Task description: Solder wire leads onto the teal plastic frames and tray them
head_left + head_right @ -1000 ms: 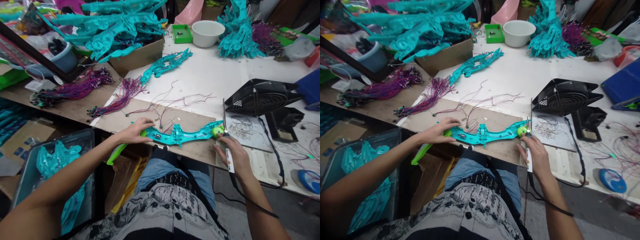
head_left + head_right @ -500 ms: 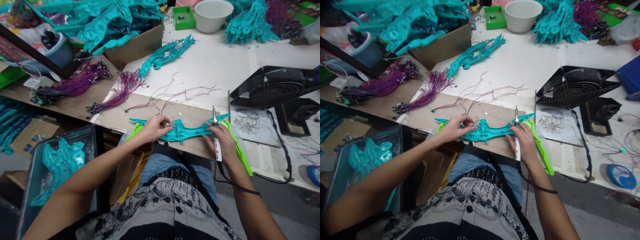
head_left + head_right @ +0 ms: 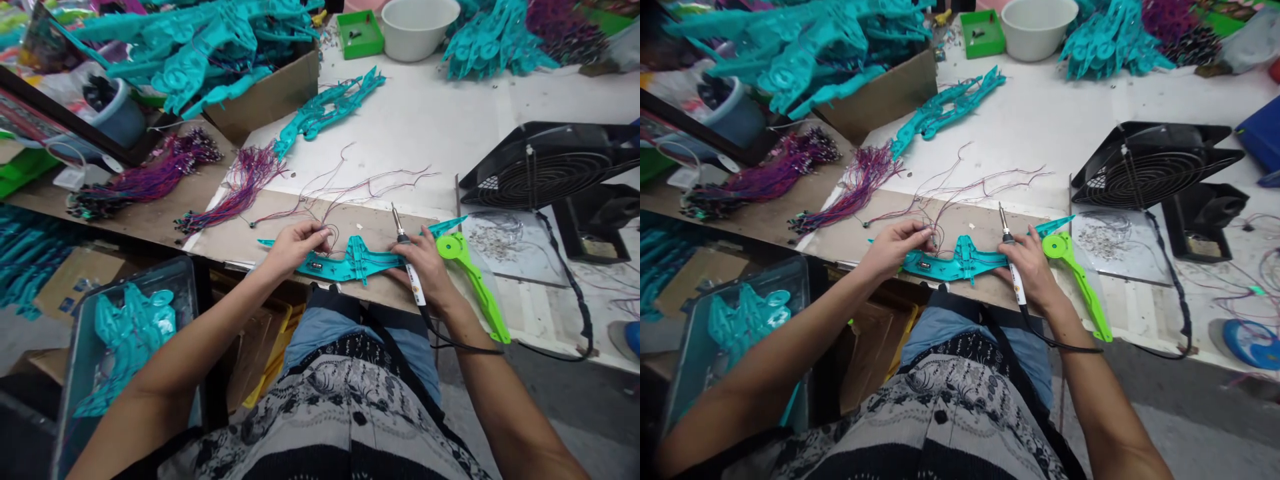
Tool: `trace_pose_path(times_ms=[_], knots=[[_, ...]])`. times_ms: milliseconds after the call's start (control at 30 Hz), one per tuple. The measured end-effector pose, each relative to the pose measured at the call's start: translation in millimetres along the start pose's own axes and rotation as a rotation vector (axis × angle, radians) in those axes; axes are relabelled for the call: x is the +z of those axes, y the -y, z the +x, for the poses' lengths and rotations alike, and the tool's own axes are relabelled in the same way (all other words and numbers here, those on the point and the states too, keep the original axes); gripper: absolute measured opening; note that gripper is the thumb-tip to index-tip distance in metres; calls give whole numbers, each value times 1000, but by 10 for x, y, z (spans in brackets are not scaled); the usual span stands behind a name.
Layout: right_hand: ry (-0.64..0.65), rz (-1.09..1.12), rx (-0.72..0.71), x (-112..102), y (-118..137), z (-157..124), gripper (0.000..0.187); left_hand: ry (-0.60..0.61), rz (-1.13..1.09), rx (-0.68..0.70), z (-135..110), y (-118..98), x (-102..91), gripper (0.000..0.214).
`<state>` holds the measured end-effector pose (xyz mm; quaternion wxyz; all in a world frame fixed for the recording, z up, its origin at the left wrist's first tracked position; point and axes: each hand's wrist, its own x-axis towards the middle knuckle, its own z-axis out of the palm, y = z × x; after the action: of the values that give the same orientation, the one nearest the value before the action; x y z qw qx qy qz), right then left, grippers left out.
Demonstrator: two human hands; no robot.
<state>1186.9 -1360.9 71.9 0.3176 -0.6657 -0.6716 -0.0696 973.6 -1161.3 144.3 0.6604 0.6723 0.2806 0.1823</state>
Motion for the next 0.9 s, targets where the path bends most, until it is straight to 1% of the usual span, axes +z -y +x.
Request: trace_pose_path(times_ms=[100, 200, 333, 400, 433, 533, 600, 633, 667, 800, 833, 900], knots=[[3, 4, 9, -21, -20, 8, 24, -34, -110, 43, -36, 28, -14, 37], [2, 24, -9, -52, -15, -6, 23, -53, -193, 47, -79, 86, -23, 37], [1, 10, -25, -112, -8, -46, 24, -117, -200, 87, -122, 155, -39, 34], [-2, -2, -33, -129, -20, -64, 25, -134, -127, 113, -128, 154, -59, 34], [0, -2, -39, -129, -29, -71, 26, -161, -64, 135, -127, 144, -72, 34], [16, 24, -41, -97, -62, -85, 27, -324, 141, 223, -113, 106, -116, 33], [19, 41, -26, -64, -82, -94, 25, -406, 172, 253, -104, 92, -140, 32], [16, 47, -19, -50, -93, -99, 25, -403, 147, 243, -102, 91, -149, 32], [12, 51, -16, -40, -103, -104, 24, -375, 107, 221, -103, 93, -156, 33], [14, 71, -17, -53, -98, -109, 30, -159, -49, 111, -117, 106, -184, 37], [0, 77, -10, -67, -68, -96, 31, -112, -53, 97, -123, 104, -191, 38], [-72, 104, 36, -97, 49, -33, 27, -43, -12, 91, -135, 93, -200, 40]])
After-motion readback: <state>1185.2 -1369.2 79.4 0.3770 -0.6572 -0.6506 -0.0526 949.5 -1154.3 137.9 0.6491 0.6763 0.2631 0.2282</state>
